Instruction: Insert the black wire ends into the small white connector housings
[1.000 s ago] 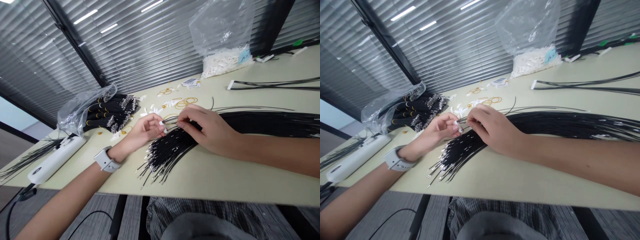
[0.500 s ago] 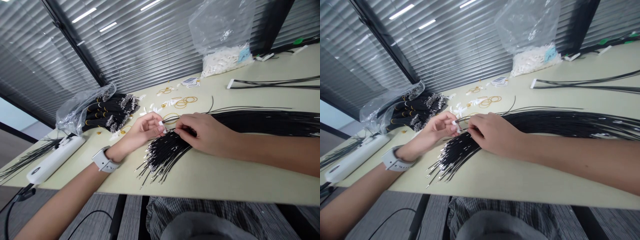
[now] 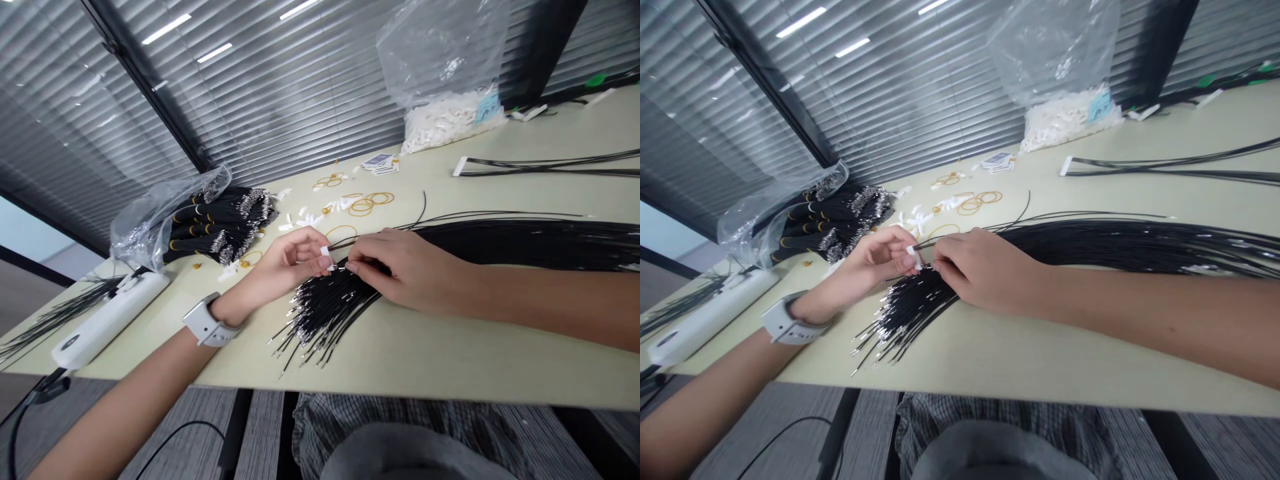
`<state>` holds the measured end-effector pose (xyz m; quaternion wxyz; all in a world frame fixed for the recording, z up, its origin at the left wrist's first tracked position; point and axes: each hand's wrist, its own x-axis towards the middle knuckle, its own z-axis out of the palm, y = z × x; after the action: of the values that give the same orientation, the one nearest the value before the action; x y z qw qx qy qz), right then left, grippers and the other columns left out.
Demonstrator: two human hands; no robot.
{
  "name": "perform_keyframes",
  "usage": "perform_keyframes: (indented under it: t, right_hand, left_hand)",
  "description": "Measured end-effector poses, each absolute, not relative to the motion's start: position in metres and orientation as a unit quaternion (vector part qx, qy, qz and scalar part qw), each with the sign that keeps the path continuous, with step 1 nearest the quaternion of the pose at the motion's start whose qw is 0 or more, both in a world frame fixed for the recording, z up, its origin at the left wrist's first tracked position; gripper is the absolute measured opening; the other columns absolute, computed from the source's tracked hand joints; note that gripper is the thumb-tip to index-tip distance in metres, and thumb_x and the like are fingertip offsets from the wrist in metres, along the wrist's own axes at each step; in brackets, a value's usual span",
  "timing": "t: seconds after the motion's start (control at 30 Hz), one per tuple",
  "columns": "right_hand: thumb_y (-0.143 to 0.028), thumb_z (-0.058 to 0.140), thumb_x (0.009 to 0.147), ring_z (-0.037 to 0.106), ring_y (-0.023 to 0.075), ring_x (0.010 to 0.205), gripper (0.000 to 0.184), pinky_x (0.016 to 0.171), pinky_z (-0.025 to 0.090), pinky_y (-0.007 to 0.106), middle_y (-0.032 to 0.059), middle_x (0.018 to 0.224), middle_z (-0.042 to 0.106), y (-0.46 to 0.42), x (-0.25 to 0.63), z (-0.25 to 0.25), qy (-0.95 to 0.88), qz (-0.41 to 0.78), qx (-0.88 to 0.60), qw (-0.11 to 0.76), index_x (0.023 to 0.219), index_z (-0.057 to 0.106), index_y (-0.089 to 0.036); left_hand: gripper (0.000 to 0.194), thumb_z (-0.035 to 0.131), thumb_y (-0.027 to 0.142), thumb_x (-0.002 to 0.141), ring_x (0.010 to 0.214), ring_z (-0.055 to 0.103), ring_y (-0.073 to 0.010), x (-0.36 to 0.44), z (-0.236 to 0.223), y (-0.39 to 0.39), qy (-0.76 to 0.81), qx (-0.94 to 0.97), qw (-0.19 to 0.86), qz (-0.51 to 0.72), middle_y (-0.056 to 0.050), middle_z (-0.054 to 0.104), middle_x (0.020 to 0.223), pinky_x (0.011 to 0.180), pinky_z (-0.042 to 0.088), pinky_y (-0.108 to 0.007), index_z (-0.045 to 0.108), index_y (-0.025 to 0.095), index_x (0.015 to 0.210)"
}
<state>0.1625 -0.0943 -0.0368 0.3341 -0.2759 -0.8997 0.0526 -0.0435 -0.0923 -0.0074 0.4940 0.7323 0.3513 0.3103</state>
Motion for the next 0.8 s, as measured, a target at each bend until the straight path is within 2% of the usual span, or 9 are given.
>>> perform_keyframes:
  t: [0.2,0.5,0.8]
  right_hand:
    - [-0.022,0.039,0.088,0.050,0.0126,0.067,0.021,0.065,0.033,0.028,0.0012,0.074,0.058,-0.0920,0.1602,-0.0384,-0.911,0.044,-0.280,0.300,0.078,0.055,-0.014]
    - [-0.024,0.038,0.090,0.049,0.0139,0.069,0.022,0.066,0.033,0.028,0.0031,0.074,0.057,-0.0927,0.1597,-0.0385,-0.916,0.054,-0.271,0.291,0.078,0.054,-0.013]
    - [-0.025,0.034,0.091,0.050,0.0148,0.070,0.025,0.066,0.033,0.029,0.0046,0.075,0.057,-0.0934,0.1599,-0.0395,-0.914,0.030,-0.279,0.294,0.080,0.054,-0.013]
  left_hand:
    - [0.016,0.062,0.020,0.079,0.070,0.056,-0.0086,-0.0414,-0.0118,-0.0944,0.362,0.761,0.440,0.309,-0.002,0.058,0.074,0.068,0.048,-0.022,0.051,0.013,0.088]
    - [0.019,0.061,0.023,0.079,0.069,0.057,-0.0103,-0.0409,-0.0147,-0.0966,0.369,0.763,0.423,0.320,-0.003,0.059,0.074,0.068,0.049,-0.025,0.051,0.013,0.091]
    - [0.016,0.061,0.017,0.078,0.063,0.058,-0.0084,-0.0355,-0.0136,-0.1011,0.358,0.758,0.431,0.333,-0.001,0.058,0.070,0.062,0.048,-0.020,0.050,0.013,0.089]
